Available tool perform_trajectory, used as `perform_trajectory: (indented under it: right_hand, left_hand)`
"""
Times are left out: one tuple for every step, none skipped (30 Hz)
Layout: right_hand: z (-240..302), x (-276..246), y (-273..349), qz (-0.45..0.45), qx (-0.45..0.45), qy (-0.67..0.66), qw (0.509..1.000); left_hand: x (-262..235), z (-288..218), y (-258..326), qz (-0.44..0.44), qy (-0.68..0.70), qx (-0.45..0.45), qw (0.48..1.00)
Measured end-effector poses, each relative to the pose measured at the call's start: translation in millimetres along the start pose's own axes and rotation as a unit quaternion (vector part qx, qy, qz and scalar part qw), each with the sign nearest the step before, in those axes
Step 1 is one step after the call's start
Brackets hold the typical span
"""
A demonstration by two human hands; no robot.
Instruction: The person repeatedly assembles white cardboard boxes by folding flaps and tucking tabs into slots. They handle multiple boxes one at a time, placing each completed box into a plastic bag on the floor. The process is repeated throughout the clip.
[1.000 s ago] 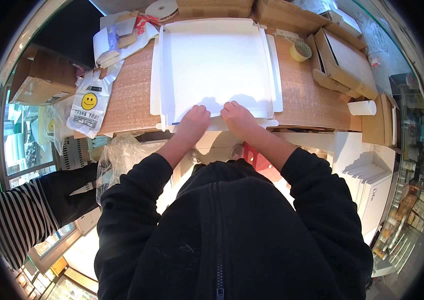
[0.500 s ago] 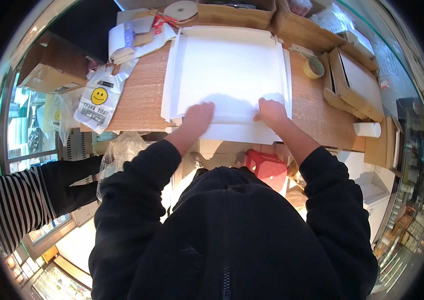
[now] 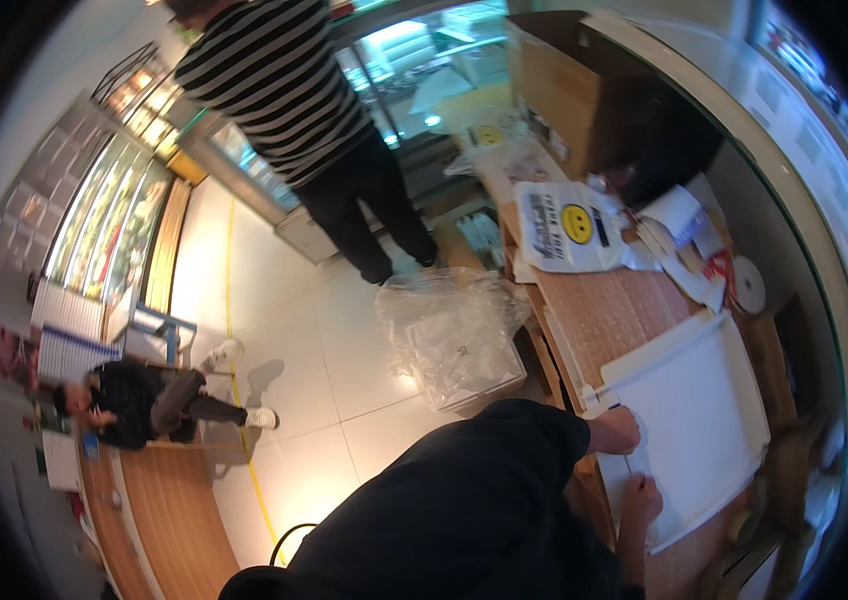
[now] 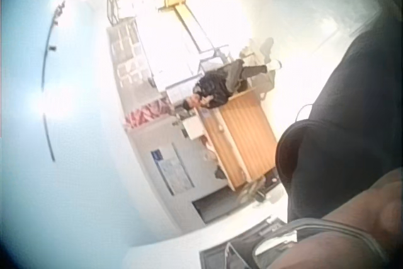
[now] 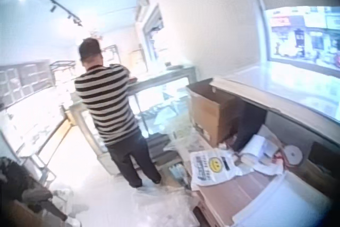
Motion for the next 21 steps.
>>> perform_trajectory:
  right_hand:
    - [-13,0,3,0.034,0.047,0.003,0.998]
    - [-24,-3,12,0.040,0.065,0.021,0.997]
    - [-34,-2,18,0.045,0.100,0.053,0.993]
    - [-40,1,21,0.034,0.086,0.037,0.995]
    - [-48,4,23,0.021,0.081,0.036,0.996]
    - [-56,9,26,0.014,0.091,0.035,0.995]
    - [-64,15,26,0.006,0.075,0.032,0.997]
    - [-78,23,24,0.081,0.126,0.014,0.989]
    - [-93,29,25,0.161,0.157,-0.003,0.974]
    - [-103,35,22,0.041,0.171,-0.037,0.984]
    - [-112,39,21,-0.082,0.170,-0.072,0.980]
    - [-120,45,18,-0.098,0.144,-0.055,0.983]
    - [-126,53,13,-0.090,0.118,-0.045,0.988]
    - [-130,59,8,-0.091,0.099,-0.046,0.990]
    - [-133,64,4,-0.093,0.083,-0.048,0.991]
    - [-134,66,-1,-0.097,0.066,-0.053,0.992]
    - [-134,67,-6,-0.102,0.048,-0.058,0.992]
    - [-134,64,-9,-0.108,0.031,-0.066,0.992]
    - [-134,59,-10,-0.118,0.012,-0.069,0.991]
    - [-134,52,-9,-0.134,-0.012,-0.074,0.988]
    - [-135,42,-6,-0.154,-0.042,-0.069,0.985]
  left_hand:
    - [1,9,1,0.000,0.034,-0.008,0.999]
    - [1,9,3,-0.002,0.060,-0.024,0.998]
    - [0,14,4,-0.001,0.088,-0.042,0.995]
    - [-2,17,6,-0.015,0.096,-0.048,0.994]
    - [-4,17,6,-0.024,0.113,-0.050,0.992]
    - [-8,21,8,-0.040,0.142,-0.046,0.988]
    - [-11,21,9,-0.059,0.173,-0.058,0.981]
    - [-14,22,10,-0.070,0.201,-0.073,0.974]
    - [-16,22,13,-0.080,0.227,-0.092,0.966]
    - [-19,21,14,-0.105,0.251,-0.088,0.958]
    - [-21,22,16,-0.128,0.267,-0.085,0.951]
    - [-22,21,18,-0.147,0.277,-0.095,0.945]
    - [-23,22,20,-0.169,0.292,-0.087,0.937]
    - [-24,21,21,-0.184,0.299,-0.092,0.932]
    - [-24,23,22,-0.197,0.305,-0.093,0.927]
    - [-24,23,22,-0.173,0.313,-0.091,0.929]
    - [-24,24,22,-0.173,0.311,-0.107,0.928]
    - [-24,25,21,-0.180,0.314,-0.107,0.926]
    - [-24,23,20,-0.174,0.323,-0.090,0.926]
    - [-24,22,20,-0.162,0.313,-0.097,0.931]
    - [-22,21,19,-0.143,0.360,-0.109,0.915]
Point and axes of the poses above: each hand's wrist, its own y-axis away from the middle knuckle, its own x-axis out of the palm, z = x × y, the point moved 2 cm from there along -y, towards the middle knuckle, and after that the axes turned 13 degrees about z, right-handed, at the moved point
